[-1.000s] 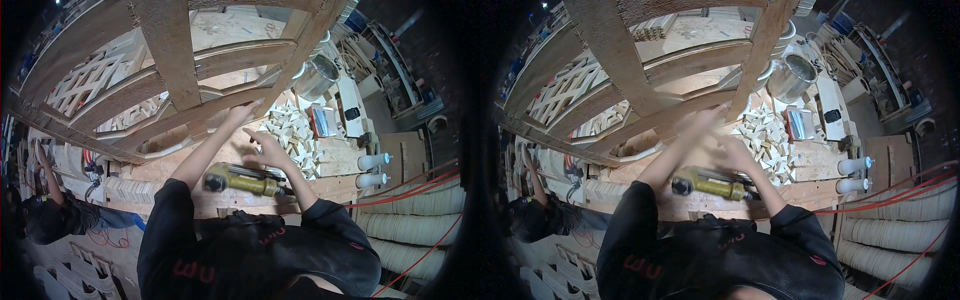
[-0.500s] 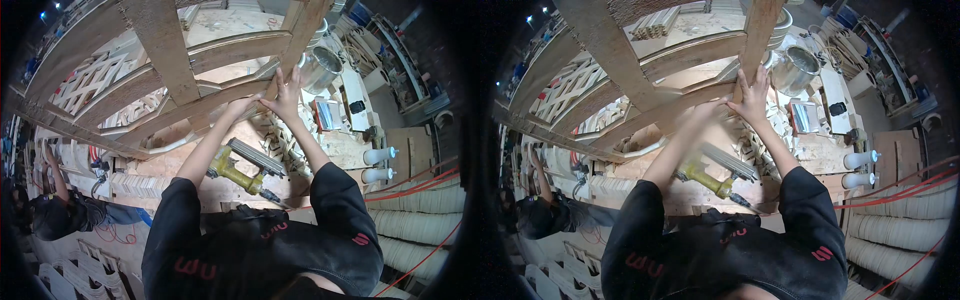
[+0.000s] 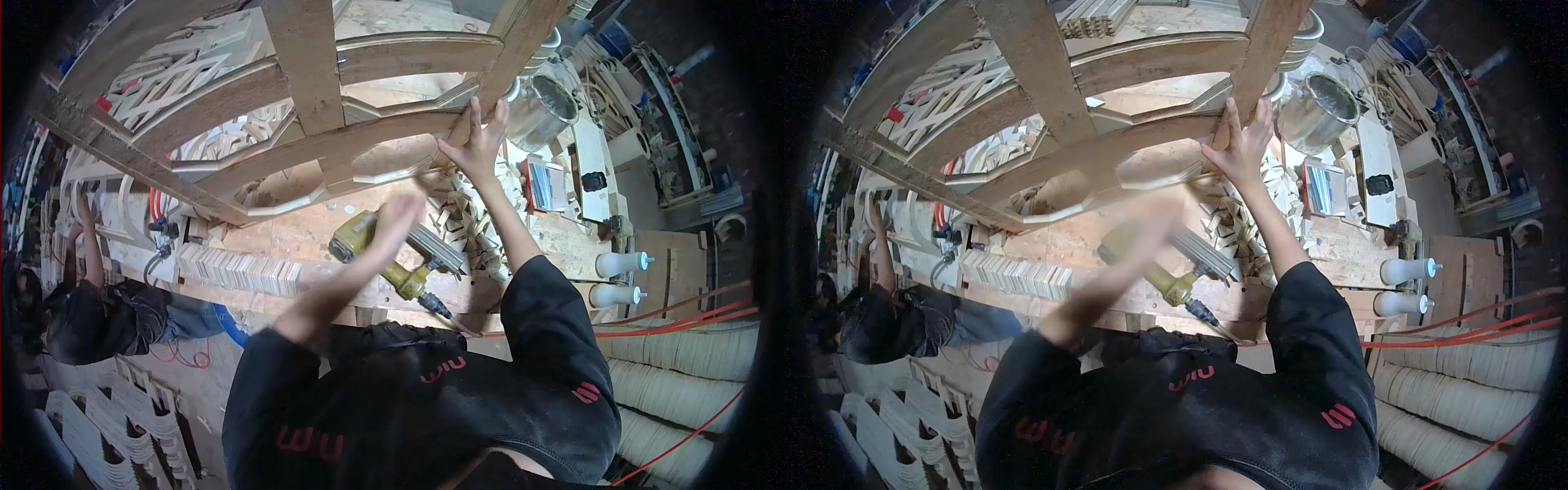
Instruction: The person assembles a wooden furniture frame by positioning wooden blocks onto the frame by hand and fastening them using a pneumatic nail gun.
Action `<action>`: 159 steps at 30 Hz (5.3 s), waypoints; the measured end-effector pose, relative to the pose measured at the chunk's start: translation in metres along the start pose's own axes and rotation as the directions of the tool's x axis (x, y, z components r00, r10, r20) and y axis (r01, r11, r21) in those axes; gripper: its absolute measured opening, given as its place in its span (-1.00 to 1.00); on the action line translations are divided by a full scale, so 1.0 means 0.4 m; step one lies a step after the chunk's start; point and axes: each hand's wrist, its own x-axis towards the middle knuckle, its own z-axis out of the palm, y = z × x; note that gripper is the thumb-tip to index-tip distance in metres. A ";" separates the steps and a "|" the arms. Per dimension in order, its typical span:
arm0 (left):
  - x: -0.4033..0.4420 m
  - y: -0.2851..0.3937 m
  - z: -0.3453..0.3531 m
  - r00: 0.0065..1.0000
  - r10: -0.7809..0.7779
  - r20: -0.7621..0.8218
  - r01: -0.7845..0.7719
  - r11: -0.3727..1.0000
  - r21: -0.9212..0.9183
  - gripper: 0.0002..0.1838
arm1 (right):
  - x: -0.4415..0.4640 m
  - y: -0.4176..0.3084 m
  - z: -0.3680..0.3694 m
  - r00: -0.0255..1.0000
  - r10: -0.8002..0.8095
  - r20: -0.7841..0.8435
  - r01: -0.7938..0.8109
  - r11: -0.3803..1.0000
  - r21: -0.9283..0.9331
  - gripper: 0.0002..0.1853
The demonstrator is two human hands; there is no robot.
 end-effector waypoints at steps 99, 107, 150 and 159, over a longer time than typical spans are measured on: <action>0.148 -0.171 -0.077 0.912 0.238 0.334 0.258 0.300 -0.919 -0.46 | 0.005 0.027 -0.036 0.980 -0.074 0.183 0.061 0.995 0.076 0.08; 0.153 -0.168 -0.056 0.925 0.177 0.337 0.264 0.341 -0.902 -0.47 | 0.014 0.029 -0.066 0.973 -0.092 0.213 0.071 0.992 0.105 -0.09; -0.090 -0.154 -0.084 0.973 -0.111 0.203 0.231 0.536 -0.812 -0.59 | -0.078 -0.280 -0.268 0.401 0.184 0.898 -0.720 0.670 0.184 -0.41; -0.276 -0.113 -0.041 0.989 -0.057 -0.134 0.007 0.938 -0.348 -0.45 | -0.110 -0.412 -0.342 0.047 -0.076 0.996 -0.913 0.402 0.073 0.04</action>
